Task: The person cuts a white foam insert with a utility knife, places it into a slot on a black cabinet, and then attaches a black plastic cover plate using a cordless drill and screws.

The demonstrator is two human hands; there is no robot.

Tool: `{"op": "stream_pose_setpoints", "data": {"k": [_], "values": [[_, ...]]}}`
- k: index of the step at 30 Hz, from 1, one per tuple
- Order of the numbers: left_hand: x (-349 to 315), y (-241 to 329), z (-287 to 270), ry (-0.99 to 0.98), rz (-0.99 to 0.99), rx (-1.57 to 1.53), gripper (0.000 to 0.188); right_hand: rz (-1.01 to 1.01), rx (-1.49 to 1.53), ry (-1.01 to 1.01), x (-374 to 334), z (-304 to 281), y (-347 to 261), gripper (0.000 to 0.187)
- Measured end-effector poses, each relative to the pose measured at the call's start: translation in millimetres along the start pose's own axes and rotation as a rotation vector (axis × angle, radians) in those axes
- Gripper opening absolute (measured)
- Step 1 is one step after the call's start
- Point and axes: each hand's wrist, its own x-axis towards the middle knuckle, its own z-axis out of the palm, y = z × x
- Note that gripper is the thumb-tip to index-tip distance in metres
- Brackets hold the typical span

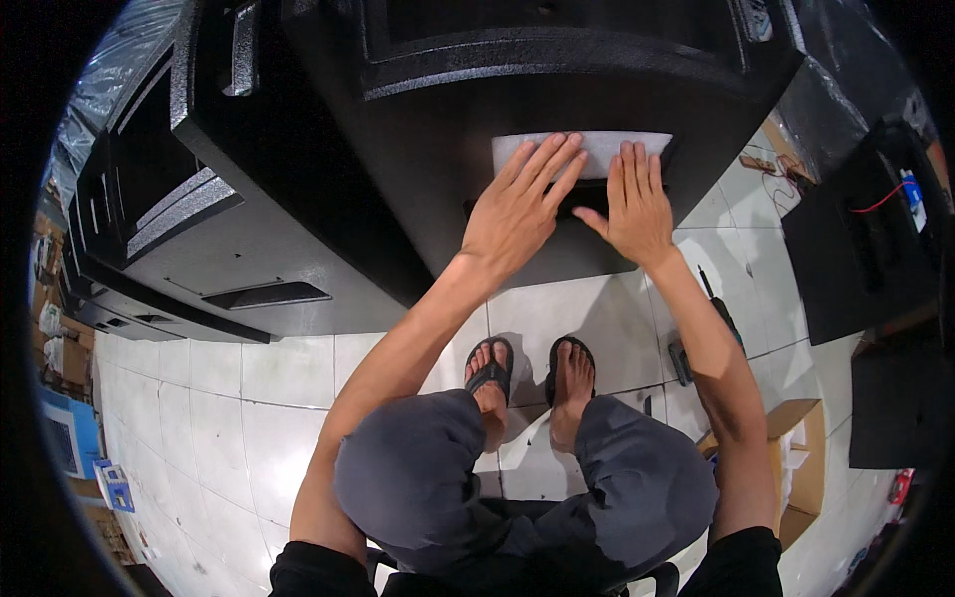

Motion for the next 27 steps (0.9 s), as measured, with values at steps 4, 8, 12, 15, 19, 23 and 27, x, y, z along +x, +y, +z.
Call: {"op": "stream_pose_setpoints", "data": {"k": [4, 8, 12, 15, 19, 23, 27], "values": [[-4, -10, 2, 0.072, 0.035, -0.105, 0.075, 0.098, -0.092, -0.079, -2, -6, -7, 0.084], [5, -8, 9, 0.099, 0.072, -0.098, 0.07, 0.142, -0.193, -0.128, 7, -14, 4, 0.086], [-14, -16, 8, 0.019, -0.029, -0.078, 0.071, 0.23, 0.091, -0.094, 24, -6, -21, 0.086], [-7, 1, 20, -0.007, -0.1, -0.039, 0.071, 0.263, 0.134, -0.244, 19, -33, -11, 0.089], [-9, 5, 29, -0.003, -0.047, 0.036, 0.075, 0.177, 0.075, -0.187, -5, -72, -31, 0.091], [-13, -4, 31, 0.109, -0.005, 0.024, 0.074, 0.254, 0.285, -0.191, -12, -126, -62, 0.093], [-22, -3, 34, 0.088, 0.078, -0.003, 0.073, 0.431, 0.498, -0.25, -25, -177, -72, 0.077]]}}
